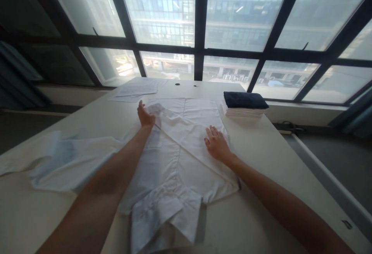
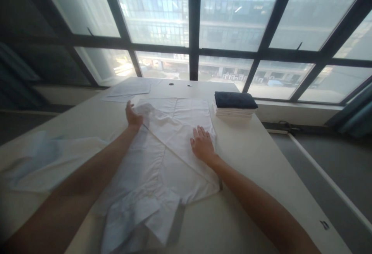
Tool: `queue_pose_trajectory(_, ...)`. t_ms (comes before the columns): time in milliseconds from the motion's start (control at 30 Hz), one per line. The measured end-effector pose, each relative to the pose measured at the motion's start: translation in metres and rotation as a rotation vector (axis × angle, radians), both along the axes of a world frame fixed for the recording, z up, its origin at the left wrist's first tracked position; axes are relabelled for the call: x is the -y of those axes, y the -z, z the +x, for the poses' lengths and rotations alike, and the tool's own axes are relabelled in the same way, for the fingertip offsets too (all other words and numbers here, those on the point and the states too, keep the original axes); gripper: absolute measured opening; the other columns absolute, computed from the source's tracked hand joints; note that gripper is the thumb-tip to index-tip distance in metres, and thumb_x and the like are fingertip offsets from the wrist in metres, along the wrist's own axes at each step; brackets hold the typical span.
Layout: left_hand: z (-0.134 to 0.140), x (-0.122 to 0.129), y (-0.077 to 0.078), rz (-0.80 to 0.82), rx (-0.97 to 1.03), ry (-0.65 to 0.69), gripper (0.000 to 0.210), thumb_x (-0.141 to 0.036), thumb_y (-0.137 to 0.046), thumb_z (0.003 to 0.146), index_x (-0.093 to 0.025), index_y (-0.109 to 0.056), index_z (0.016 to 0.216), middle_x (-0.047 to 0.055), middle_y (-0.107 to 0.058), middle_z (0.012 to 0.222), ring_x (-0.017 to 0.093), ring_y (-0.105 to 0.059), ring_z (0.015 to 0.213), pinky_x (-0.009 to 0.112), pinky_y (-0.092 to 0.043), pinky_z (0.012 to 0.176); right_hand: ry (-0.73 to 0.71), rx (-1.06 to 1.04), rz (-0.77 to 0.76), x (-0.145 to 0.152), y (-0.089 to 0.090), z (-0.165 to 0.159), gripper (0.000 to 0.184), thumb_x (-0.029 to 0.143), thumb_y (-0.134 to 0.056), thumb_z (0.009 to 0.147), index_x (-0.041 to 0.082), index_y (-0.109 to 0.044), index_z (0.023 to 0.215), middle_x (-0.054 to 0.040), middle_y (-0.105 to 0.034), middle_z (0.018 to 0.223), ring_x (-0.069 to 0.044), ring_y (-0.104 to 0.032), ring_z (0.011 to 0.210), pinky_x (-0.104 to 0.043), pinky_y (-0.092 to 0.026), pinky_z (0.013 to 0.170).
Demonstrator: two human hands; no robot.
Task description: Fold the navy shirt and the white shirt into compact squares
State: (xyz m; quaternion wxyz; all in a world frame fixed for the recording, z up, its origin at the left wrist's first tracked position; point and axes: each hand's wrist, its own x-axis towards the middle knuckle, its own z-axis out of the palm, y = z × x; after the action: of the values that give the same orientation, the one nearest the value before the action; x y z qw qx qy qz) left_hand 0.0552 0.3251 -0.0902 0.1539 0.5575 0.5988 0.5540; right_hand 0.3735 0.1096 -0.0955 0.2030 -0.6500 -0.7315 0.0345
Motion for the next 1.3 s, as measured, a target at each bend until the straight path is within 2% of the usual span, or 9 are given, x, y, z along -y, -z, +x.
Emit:
queue_pose_trajectory(67,-0.002,-0.001,0.001,0.125,-0.134,-0.109,0.080,0.001,-0.060,0.070,-0.006,-0.037,0.147,0.022,-0.043,0.150,0.034,-0.035,0.142,0.046,-0.024,0.120,0.025,0.036,-0.020,-0.012,0.014,0.001,0.054,0.028,-0.044,0.100,0.009,-0.046,0.150,-0.0212,-0.037,0.160,-0.032,-0.030,0.151,-0.053,-0.025,0.121)
queue_pose_trajectory(133,0.002,-0.001,0.003,0.191,-0.295,-0.053,0.066,-0.001,-0.054,0.075,-0.009,-0.050,0.140,0.019,-0.050,0.146,0.032,-0.039,0.141,0.048,-0.022,0.121,0.021,0.064,-0.025,-0.014,0.022,0.004,0.055,0.031,-0.043,0.101,0.008,-0.045,0.151,-0.0219,-0.036,0.160,-0.032,-0.029,0.151,-0.053,-0.023,0.121)
queue_pose_trajectory(233,0.029,0.007,0.006,0.147,-0.576,0.341,0.047,-0.010,-0.044,0.088,-0.016,-0.065,0.129,0.012,-0.061,0.139,0.026,-0.048,0.137,0.045,-0.026,0.121,0.018,0.095,-0.032,-0.012,0.026,0.006,0.056,0.033,-0.041,0.102,0.007,-0.044,0.152,-0.0220,-0.035,0.161,-0.033,-0.028,0.151,-0.053,-0.022,0.122)
queue_pose_trajectory(333,0.068,0.028,0.012,0.068,-0.894,0.789,0.049,-0.030,-0.038,0.101,-0.021,-0.051,0.148,0.008,-0.049,0.155,0.023,-0.034,0.149,0.044,-0.021,0.123,0.005,0.120,-0.066,-0.012,0.023,0.005,0.058,0.035,-0.039,0.103,0.009,-0.041,0.154,-0.0204,-0.031,0.163,-0.032,-0.024,0.152,-0.054,-0.019,0.122)
queue_pose_trajectory(433,0.088,0.042,0.018,-0.014,-1.123,0.940,0.059,-0.049,-0.028,0.106,-0.027,-0.030,0.160,0.004,-0.026,0.167,0.023,-0.015,0.156,0.048,-0.010,0.125,-0.025,0.152,-0.108,-0.011,0.018,0.004,0.058,0.037,-0.035,0.104,0.014,-0.036,0.157,-0.0145,-0.026,0.166,-0.029,-0.020,0.154,-0.054,-0.016,0.123)
queue_pose_trajectory(767,0.011,-0.040,0.020,-0.438,-1.125,0.342,0.068,-0.056,-0.014,0.104,-0.024,-0.022,0.163,0.007,-0.013,0.170,0.033,-0.013,0.156,0.054,-0.016,0.122,-0.023,0.218,-0.144,-0.009,0.013,0.001,0.060,0.039,-0.030,0.105,0.014,-0.032,0.159,-0.0126,-0.023,0.167,-0.026,-0.018,0.155,-0.051,-0.014,0.124)
queue_pose_trajectory(967,0.013,-0.038,0.023,-0.433,-1.127,0.333,0.068,-0.058,-0.013,0.103,-0.026,-0.023,0.163,0.004,-0.015,0.170,0.030,-0.015,0.155,0.052,-0.017,0.122,0.139,0.225,-0.158,-0.014,0.016,0.033,0.067,0.045,-0.031,0.105,0.004,-0.032,0.158,-0.0176,-0.027,0.165,-0.027,-0.022,0.153,-0.048,-0.015,0.124)
queue_pose_trajectory(1133,0.013,-0.037,0.021,-0.425,-1.137,0.319,0.068,-0.058,-0.013,0.103,-0.027,-0.024,0.162,0.004,-0.017,0.170,0.029,-0.017,0.155,0.051,-0.018,0.122,0.241,0.233,-0.175,-0.013,0.020,0.072,0.062,0.045,-0.024,0.107,0.010,-0.036,0.157,-0.0156,-0.030,0.164,-0.026,-0.025,0.153,-0.054,-0.015,0.123)
queue_pose_trajectory(1300,0.014,-0.038,0.020,-0.431,-1.113,0.329,0.068,-0.058,-0.015,0.103,-0.026,-0.025,0.162,0.005,-0.017,0.170,0.030,-0.017,0.155,0.052,-0.017,0.122,0.386,0.183,-0.095,-0.008,0.012,0.076,0.062,0.042,-0.021,0.107,0.006,-0.036,0.156,-0.0194,-0.032,0.163,-0.027,-0.024,0.153,-0.053,-0.020,0.121)
